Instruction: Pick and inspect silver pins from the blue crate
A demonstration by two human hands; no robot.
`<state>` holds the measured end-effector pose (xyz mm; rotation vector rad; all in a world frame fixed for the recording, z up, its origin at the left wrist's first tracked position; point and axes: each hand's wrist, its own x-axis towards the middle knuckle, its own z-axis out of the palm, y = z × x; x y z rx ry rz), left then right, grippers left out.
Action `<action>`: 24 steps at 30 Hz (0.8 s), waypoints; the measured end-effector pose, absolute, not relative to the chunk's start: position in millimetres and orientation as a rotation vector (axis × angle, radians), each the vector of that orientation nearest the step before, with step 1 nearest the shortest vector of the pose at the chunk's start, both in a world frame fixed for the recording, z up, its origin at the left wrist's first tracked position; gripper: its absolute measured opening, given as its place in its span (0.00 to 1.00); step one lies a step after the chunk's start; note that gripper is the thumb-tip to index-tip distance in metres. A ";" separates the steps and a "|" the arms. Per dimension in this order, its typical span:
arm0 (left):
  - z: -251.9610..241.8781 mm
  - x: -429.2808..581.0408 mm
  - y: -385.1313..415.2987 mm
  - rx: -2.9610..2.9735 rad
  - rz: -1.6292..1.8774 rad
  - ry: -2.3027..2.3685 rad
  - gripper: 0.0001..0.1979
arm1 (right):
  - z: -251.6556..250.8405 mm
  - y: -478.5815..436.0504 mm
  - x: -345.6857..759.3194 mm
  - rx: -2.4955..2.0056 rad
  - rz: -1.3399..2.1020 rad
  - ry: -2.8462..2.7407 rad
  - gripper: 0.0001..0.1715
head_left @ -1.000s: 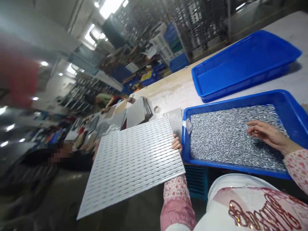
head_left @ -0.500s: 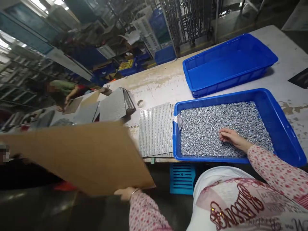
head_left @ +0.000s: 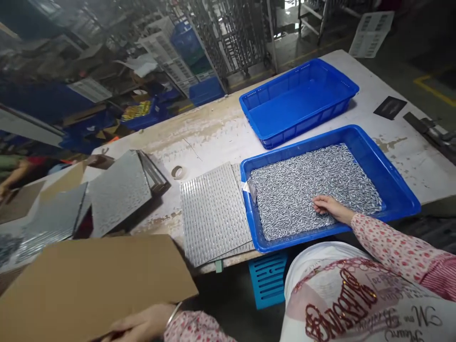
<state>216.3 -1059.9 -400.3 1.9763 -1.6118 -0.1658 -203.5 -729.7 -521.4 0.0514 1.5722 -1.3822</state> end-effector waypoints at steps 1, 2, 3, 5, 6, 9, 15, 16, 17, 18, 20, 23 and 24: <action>-403.3 214.8 -1057.9 1.965 0.041 -1.523 0.29 | -522.9 -728.4 -202.0 0.063 -1.375 1.587 0.11; -407.6 214.5 -1056.8 1.955 0.197 -1.483 0.28 | -524.6 -727.5 -200.4 0.077 -1.365 1.603 0.10; -413.4 215.3 -1056.6 1.947 0.281 -1.527 0.27 | -526.4 -727.2 -198.7 0.088 -1.352 1.616 0.10; -428.4 218.8 -1059.1 1.916 0.292 -1.811 0.25 | -530.3 -728.5 -195.2 0.100 -1.327 1.626 0.10; -437.1 220.7 -1061.5 1.864 0.294 -1.966 0.24 | -532.3 -730.0 -193.4 0.099 -1.312 1.624 0.10; -465.0 222.6 -1069.8 1.473 0.301 -2.411 0.19 | -537.3 -737.3 -187.7 0.063 -1.263 1.615 0.13; -519.8 219.3 -1065.9 0.788 0.038 -2.981 0.15 | -541.5 -750.0 -177.4 -0.052 -1.186 1.592 0.21; -527.5 221.2 -1063.0 0.809 -0.040 -3.023 0.15 | -542.4 -749.7 -176.2 -0.058 -1.181 1.587 0.21; -534.2 223.4 -1060.7 0.834 -0.107 -3.053 0.15 | -543.4 -748.5 -175.3 -0.061 -1.175 1.584 0.22; -539.6 225.0 -1059.6 0.845 -0.157 -3.074 0.15 | -544.5 -746.6 -174.7 -0.059 -1.169 1.586 0.22; -546.2 222.6 -1062.6 0.865 -0.199 -3.075 0.17 | -546.3 -742.1 -174.3 -0.041 -1.162 1.594 0.22; -550.8 192.9 -1078.5 1.351 -0.170 -2.804 0.28 | -546.6 -738.1 -174.5 -0.005 -1.179 1.627 0.20; -553.0 176.1 -1084.4 1.584 -0.161 -2.647 0.33 | -546.0 -738.4 -174.5 0.002 -1.183 1.646 0.19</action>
